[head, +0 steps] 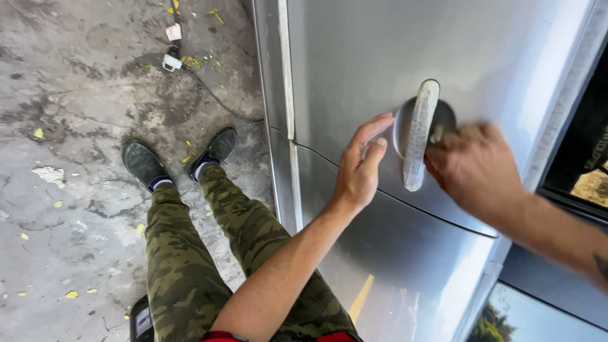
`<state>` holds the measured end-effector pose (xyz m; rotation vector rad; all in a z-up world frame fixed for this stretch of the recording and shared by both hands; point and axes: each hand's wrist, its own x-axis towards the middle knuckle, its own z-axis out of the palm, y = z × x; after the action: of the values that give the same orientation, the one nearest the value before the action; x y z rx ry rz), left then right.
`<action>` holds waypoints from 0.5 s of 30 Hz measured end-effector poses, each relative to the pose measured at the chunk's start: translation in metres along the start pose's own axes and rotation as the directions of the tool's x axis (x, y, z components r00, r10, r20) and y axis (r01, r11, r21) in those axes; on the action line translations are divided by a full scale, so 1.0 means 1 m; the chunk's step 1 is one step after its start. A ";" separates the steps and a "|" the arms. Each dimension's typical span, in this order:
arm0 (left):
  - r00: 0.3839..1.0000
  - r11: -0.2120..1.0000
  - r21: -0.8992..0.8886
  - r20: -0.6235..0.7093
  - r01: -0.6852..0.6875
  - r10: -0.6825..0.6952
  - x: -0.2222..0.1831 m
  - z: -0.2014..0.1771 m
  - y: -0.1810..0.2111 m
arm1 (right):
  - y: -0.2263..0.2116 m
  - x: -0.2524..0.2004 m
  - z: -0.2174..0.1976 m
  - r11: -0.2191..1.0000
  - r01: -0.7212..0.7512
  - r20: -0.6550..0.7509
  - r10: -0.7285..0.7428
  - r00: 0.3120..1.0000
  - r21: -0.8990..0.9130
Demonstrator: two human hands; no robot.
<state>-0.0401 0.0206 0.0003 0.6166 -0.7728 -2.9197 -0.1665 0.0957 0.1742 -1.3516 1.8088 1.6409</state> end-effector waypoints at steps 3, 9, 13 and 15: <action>0.992 0.992 -0.018 -0.012 -0.123 0.123 0.012 0.000 0.014 | 0.014 0.019 0.002 0.994 0.075 0.031 -0.078 0.996 0.083; 0.998 0.998 -0.050 -0.056 -0.036 0.033 0.011 -0.017 -0.006 | -0.001 0.018 -0.016 0.990 0.011 -0.041 -0.005 0.999 0.141; 0.997 1.000 -0.004 -0.078 -0.024 0.023 0.002 -0.034 -0.003 | -0.005 0.020 -0.013 0.975 0.073 0.163 -0.108 0.981 0.211; 0.997 0.999 0.016 -0.072 -0.028 0.029 0.004 -0.035 0.001 | 0.029 0.050 -0.029 0.993 0.065 0.085 -0.074 0.994 0.102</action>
<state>-0.0304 0.0027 -0.0283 0.7020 -0.7897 -2.8511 -0.2050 0.0453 0.1598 -1.2641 1.7480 1.5294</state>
